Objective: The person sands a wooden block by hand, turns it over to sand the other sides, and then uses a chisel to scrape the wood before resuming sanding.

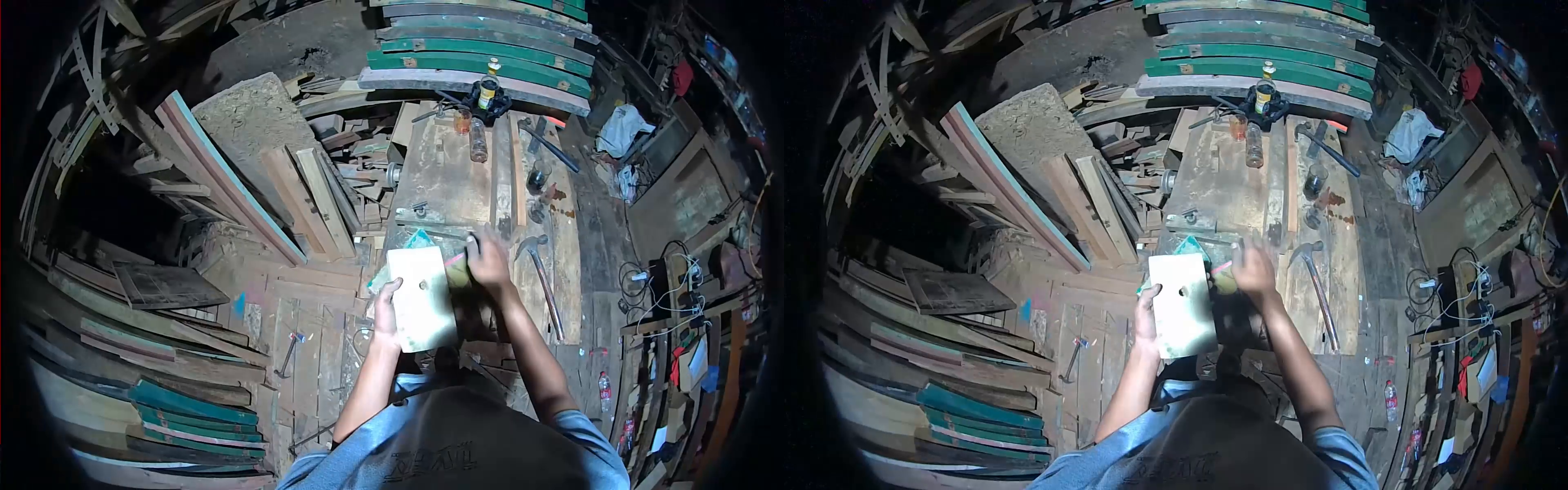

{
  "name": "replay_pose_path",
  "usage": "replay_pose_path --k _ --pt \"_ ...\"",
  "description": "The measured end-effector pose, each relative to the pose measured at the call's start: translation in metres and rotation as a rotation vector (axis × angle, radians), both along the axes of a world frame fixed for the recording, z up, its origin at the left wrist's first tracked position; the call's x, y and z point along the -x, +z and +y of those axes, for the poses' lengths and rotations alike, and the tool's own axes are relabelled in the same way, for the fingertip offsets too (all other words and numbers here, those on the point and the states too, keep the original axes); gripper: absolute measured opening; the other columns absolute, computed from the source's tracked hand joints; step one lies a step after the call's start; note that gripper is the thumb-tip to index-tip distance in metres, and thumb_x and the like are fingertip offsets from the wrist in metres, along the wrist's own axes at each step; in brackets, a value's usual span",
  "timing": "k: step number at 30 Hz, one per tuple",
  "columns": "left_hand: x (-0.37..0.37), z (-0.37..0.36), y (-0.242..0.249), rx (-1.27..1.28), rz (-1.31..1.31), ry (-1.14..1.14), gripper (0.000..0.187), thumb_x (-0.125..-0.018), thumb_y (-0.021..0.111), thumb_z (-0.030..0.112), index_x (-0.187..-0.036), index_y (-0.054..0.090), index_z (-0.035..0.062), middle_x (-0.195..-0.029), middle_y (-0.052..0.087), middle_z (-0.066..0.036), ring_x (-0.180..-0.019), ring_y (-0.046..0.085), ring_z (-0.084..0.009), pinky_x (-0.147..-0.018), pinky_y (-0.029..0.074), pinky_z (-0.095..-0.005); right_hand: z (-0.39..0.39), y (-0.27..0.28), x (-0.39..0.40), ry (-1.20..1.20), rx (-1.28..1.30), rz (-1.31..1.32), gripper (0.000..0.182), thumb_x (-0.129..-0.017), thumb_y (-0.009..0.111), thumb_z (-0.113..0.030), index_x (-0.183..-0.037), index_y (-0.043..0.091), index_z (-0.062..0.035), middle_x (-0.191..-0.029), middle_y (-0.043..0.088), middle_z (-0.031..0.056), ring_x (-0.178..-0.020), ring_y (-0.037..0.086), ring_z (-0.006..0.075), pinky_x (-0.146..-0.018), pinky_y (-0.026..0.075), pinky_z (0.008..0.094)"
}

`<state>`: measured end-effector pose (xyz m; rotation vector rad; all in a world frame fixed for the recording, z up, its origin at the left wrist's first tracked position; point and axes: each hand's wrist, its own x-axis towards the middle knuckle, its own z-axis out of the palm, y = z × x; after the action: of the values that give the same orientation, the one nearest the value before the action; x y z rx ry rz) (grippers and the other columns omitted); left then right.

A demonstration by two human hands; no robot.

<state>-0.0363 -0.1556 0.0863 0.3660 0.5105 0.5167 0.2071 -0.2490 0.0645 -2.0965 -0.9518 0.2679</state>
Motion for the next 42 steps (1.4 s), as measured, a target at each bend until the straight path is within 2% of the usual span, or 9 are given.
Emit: replay_pose_path --k 11,14,18,20,22,24,31,36,42 --pt "-0.012 0.003 0.022 0.012 -0.063 -0.123 0.064 -0.114 0.054 0.056 -0.153 0.058 0.0060 -0.139 0.071 -0.015 -0.119 0.073 -0.0296 -0.103 0.061 -0.0445 -0.011 0.060 0.079 0.730 -0.137 -0.459 0.067 -0.103 0.070 -0.036 -0.160 0.055 -0.0034 -0.171 0.041 0.0282 -0.162 0.036 0.0444 -0.131 0.030 0.0585" --pt "-0.013 -0.003 0.025 -0.043 0.002 -0.095 0.064 -0.115 0.053 0.054 -0.157 0.055 0.0059 -0.139 0.072 -0.013 -0.120 0.073 -0.0267 -0.103 0.061 -0.0432 0.019 0.008 0.050 0.312 -0.109 -0.345 0.058 -0.107 0.067 -0.033 -0.156 0.058 -0.0035 -0.166 0.047 0.0277 -0.159 0.042 0.0392 -0.130 0.033 0.0564" --pt "-0.022 0.003 0.025 -0.054 0.065 -0.089 0.060 -0.118 0.048 0.051 -0.155 0.057 0.0049 -0.138 0.073 -0.014 -0.122 0.073 -0.0262 -0.104 0.061 -0.0444 0.033 -0.066 0.007 0.052 -0.365 0.803 0.043 -0.113 0.062 -0.027 -0.147 0.062 -0.0009 -0.141 0.067 0.0194 -0.134 0.062 0.0299 -0.116 0.048 0.0465" --pt "-0.023 0.015 0.003 -0.068 0.100 -0.110 0.059 -0.119 0.046 0.051 -0.154 0.058 0.0048 -0.138 0.072 -0.014 -0.122 0.073 -0.0263 -0.104 0.061 -0.0451 0.015 -0.059 0.035 0.078 -0.474 0.686 0.038 -0.114 0.062 -0.025 -0.142 0.064 0.0007 -0.126 0.074 0.0150 -0.117 0.069 0.0255 -0.104 0.055 0.0405" --pt "-0.028 0.014 0.012 -0.407 0.372 -0.006 0.056 -0.120 0.044 0.044 -0.142 0.064 -0.0041 -0.130 0.076 -0.019 -0.120 0.074 -0.0301 -0.101 0.059 -0.0448 0.006 -0.066 0.056 0.192 -0.304 0.106 0.039 -0.110 0.069 -0.025 -0.138 0.065 0.0026 -0.118 0.076 0.0155 -0.107 0.072 0.0228 -0.093 0.057 0.0396" --pt "-0.029 0.024 -0.014 -0.978 0.779 0.058 0.055 -0.119 0.046 0.040 -0.133 0.067 -0.0093 -0.123 0.078 -0.023 -0.118 0.075 -0.0321 -0.098 0.058 -0.0461 -0.004 0.005 0.094 0.115 -0.035 0.910 0.045 -0.105 0.076 -0.028 -0.136 0.065 0.0038 -0.118 0.076 0.0184 -0.109 0.074 0.0265 -0.093 0.058 0.0418" --pt "-0.051 0.046 -0.020 -1.367 1.059 0.258 0.048 -0.115 0.053 0.037 -0.118 0.068 -0.0089 -0.100 0.075 -0.035 -0.100 0.074 -0.0506 -0.090 0.055 -0.0558 -0.015 -0.019 0.116 0.235 -0.017 0.200 0.040 -0.101 0.080 -0.024 -0.125 0.062 0.0031 -0.108 0.076 0.0263 -0.107 0.078 0.0390 -0.088 0.059 0.0497" --pt "-0.058 0.094 0.028 -1.693 1.056 0.542 0.023 -0.108 0.061 0.014 -0.116 0.072 -0.0042 -0.106 0.070 -0.027 -0.104 0.065 -0.0465 -0.092 0.049 -0.0551 -0.016 0.011 0.128 0.172 -0.257 0.518 0.031 -0.102 0.079 -0.025 -0.114 0.072 0.0028 -0.114 0.077 0.0204 -0.107 0.076 0.0331 -0.094 0.057 0.0448" --pt "-0.031 0.021 0.027 -1.933 0.668 -0.446 0.072 -0.103 0.068 0.031 -0.166 0.046 0.0040 -0.174 0.039 -0.028 -0.164 0.030 -0.0482 -0.137 0.021 -0.0548 0.004 -0.067 0.093 0.513 0.162 -0.198 0.034 -0.099 0.074 -0.020 -0.121 0.066 0.0045 -0.109 0.061 0.0182 -0.103 0.061 0.0388 -0.092 0.051 0.0492"
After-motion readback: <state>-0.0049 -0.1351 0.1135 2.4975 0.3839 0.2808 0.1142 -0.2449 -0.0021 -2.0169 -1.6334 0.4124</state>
